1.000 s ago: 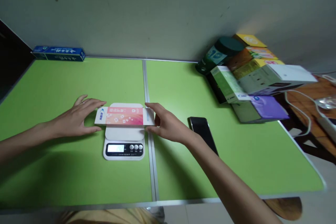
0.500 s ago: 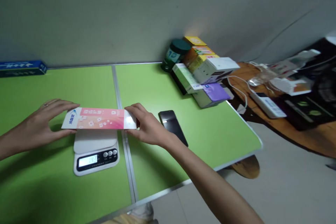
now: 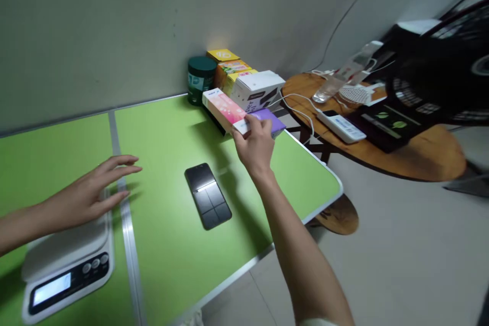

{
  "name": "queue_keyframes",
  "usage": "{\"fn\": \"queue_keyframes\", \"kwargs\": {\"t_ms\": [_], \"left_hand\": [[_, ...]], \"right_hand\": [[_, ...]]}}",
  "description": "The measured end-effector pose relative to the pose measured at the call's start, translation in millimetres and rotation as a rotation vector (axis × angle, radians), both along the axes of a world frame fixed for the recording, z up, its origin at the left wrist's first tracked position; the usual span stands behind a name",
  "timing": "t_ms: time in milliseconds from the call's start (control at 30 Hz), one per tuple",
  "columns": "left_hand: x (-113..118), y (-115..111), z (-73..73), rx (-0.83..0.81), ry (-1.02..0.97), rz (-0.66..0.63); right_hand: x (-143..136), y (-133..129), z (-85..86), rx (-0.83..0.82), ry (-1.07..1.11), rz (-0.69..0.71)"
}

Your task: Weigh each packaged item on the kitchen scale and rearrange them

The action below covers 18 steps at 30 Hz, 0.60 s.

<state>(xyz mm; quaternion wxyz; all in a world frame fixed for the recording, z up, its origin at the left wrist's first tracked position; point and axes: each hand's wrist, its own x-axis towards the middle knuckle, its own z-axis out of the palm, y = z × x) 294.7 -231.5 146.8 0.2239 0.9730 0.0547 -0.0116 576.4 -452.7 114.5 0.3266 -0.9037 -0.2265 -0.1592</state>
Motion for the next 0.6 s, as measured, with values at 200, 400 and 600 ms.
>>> {"fn": "queue_keyframes", "kwargs": {"t_ms": [200, 400, 600], "left_hand": [[65.3, -31.7, -4.5, -0.042, 0.029, -0.156], [76.0, -34.9, -20.0, -0.069, 0.012, -0.203], [61.7, -18.3, -35.7, -0.065, 0.05, -0.164]], "right_hand": [[28.7, 32.9, -11.3, -0.013, -0.009, -0.071], [47.2, 50.5, -21.5, -0.101, -0.06, -0.063], [58.2, 54.3, -25.4, -0.143, -0.082, -0.044]]}}
